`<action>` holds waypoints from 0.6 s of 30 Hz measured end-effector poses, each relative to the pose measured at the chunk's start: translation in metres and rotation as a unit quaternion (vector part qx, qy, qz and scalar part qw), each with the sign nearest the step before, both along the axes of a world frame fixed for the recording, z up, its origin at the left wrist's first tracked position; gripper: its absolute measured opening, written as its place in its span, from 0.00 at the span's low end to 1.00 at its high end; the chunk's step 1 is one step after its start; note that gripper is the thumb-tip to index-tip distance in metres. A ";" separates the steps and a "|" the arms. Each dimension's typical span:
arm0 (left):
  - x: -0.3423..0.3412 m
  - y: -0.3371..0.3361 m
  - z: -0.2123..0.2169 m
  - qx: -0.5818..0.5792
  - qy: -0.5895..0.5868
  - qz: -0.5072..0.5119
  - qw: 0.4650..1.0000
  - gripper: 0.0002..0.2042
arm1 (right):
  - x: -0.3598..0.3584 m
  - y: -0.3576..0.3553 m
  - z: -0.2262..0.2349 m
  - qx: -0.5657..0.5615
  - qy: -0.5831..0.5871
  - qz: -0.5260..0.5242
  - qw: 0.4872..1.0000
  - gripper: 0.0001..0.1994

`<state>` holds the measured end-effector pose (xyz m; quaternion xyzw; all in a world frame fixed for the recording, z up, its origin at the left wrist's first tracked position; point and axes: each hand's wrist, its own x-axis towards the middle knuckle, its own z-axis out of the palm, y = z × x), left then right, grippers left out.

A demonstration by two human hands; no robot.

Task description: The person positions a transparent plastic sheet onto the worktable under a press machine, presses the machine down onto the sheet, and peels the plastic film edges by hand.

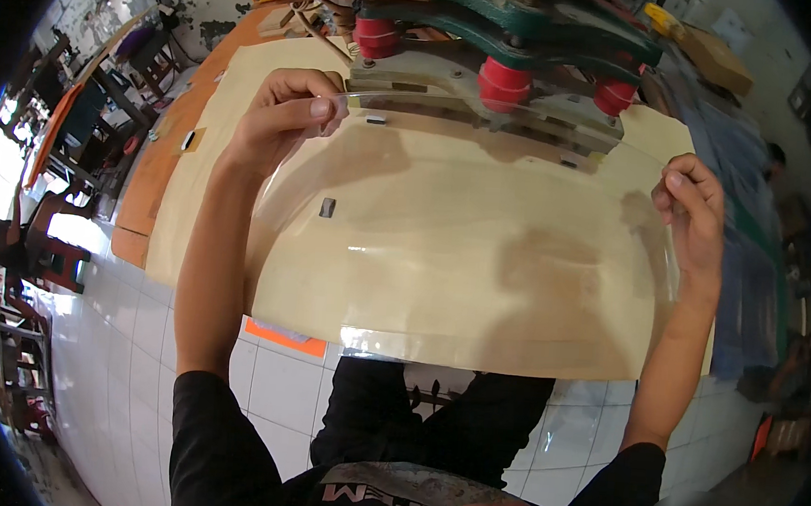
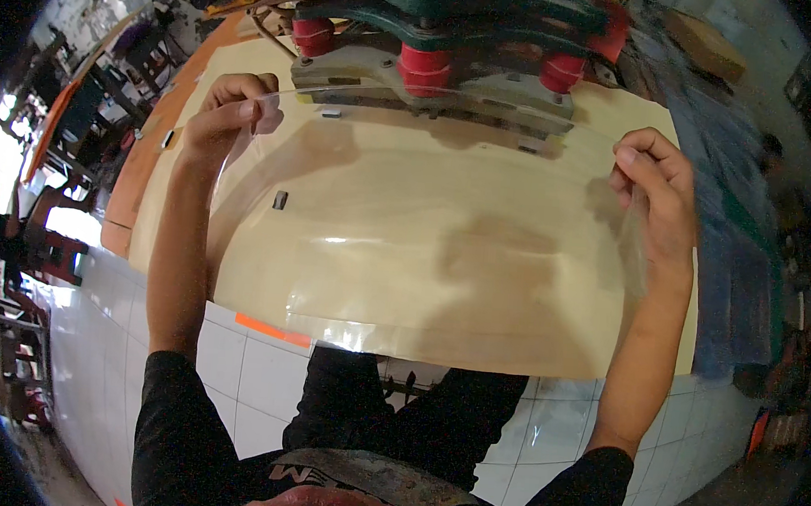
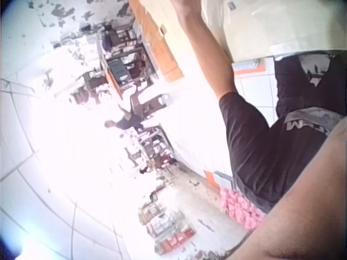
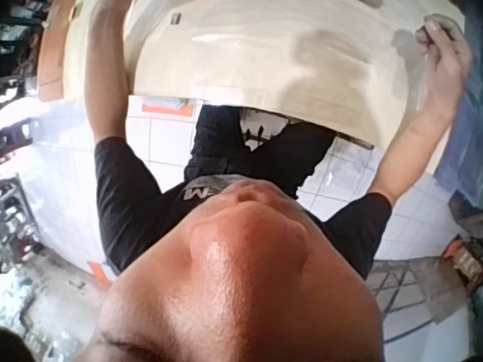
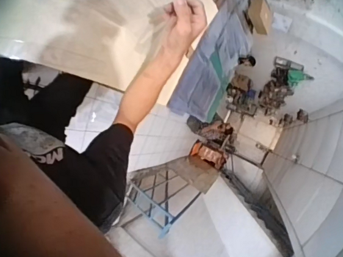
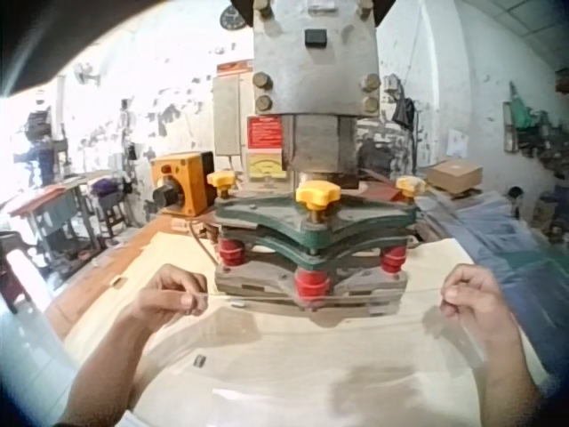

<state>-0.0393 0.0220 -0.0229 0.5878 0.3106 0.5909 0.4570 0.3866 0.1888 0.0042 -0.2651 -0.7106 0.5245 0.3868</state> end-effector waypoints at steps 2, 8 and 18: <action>0.001 0.001 -0.001 -0.004 0.003 0.011 1.000 0.06 | 0.000 0.000 0.001 -0.003 -0.007 -0.006 1.000 0.06; -0.001 0.000 -0.001 -0.019 0.023 0.053 0.998 0.07 | 0.001 0.003 -0.002 -0.006 0.009 0.010 1.000 0.06; -0.001 0.003 -0.004 -0.009 0.019 0.051 0.998 0.06 | 0.002 0.006 -0.005 -0.007 0.019 0.010 1.000 0.06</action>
